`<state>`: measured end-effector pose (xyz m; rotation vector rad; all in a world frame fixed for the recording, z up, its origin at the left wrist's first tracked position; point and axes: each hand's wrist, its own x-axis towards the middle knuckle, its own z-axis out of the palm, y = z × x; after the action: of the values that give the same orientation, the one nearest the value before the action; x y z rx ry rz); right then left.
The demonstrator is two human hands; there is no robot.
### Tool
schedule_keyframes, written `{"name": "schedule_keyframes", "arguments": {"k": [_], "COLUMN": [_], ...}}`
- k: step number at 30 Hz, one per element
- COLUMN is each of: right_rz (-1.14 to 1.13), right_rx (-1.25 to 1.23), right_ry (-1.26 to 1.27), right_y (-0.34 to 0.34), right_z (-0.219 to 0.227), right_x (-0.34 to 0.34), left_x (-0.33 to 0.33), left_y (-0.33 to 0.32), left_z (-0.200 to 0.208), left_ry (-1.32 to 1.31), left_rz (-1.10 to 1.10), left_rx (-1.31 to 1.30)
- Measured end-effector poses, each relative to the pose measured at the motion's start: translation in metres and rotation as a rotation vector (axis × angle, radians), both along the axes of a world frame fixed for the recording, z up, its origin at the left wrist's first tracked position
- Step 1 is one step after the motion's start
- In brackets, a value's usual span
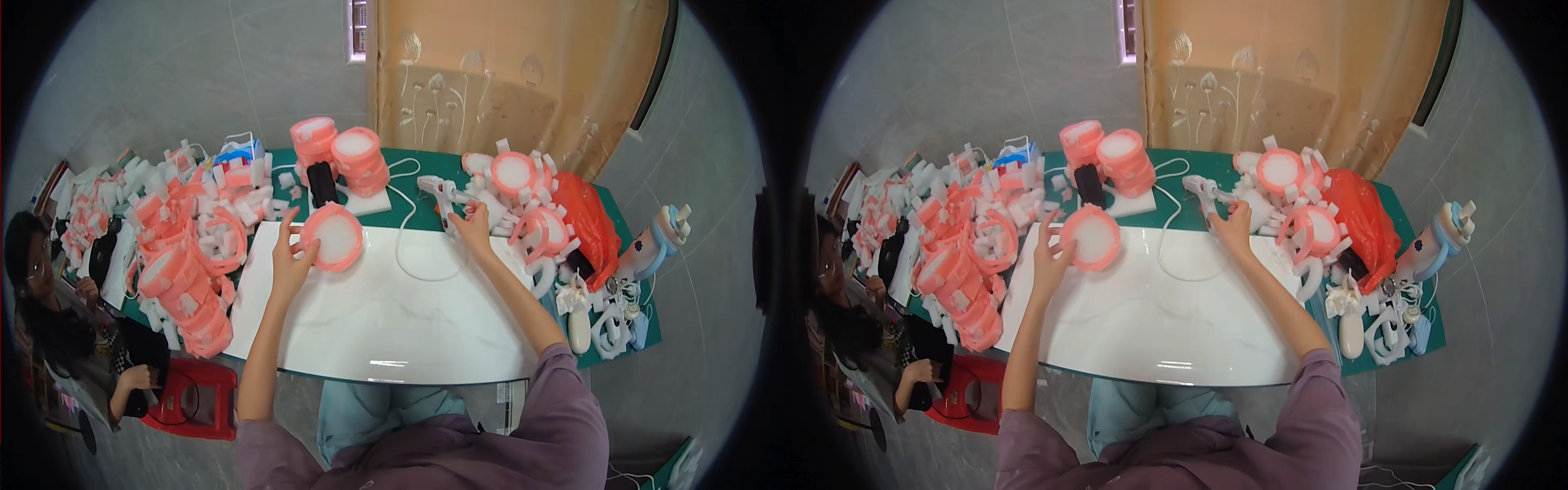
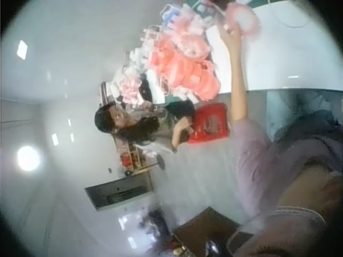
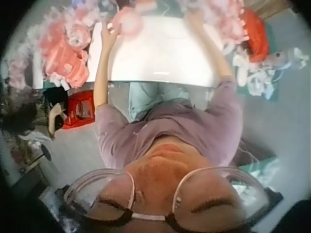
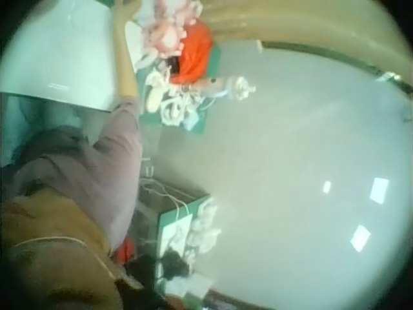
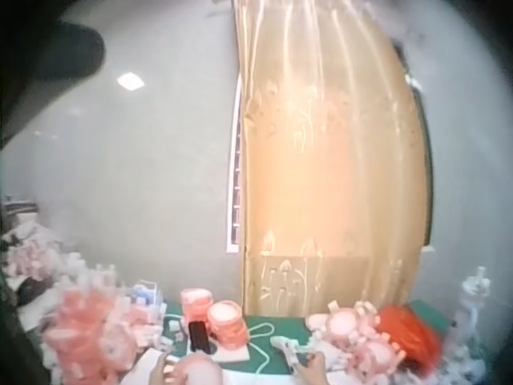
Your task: Assembling pink foam and plastic components using a hot glue gun.
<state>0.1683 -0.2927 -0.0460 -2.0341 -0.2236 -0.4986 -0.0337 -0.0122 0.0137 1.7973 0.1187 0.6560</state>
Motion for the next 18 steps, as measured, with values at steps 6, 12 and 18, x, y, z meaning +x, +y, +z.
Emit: {"name": "schedule_keyframes", "arguments": {"k": [6, 12, 18], "right_rz": [0.276, 0.212, 0.431], "right_rx": [-0.055, 0.08, 0.493], "right_ry": [0.048, 0.089, 0.157], "right_y": [0.023, 0.033, 0.043], "right_z": [-0.014, -0.026, 0.018], "right_x": [0.028, 0.018, -0.022], "left_x": [0.043, 0.038, 0.04], "left_y": [0.058, 0.037, 0.03], "left_z": [-0.041, -0.056, -0.052], "left_ry": [-0.078, -0.12, -0.059], "left_rz": [-0.126, -0.192, -0.054], "left_rx": [0.034, -0.114, -0.137]}}
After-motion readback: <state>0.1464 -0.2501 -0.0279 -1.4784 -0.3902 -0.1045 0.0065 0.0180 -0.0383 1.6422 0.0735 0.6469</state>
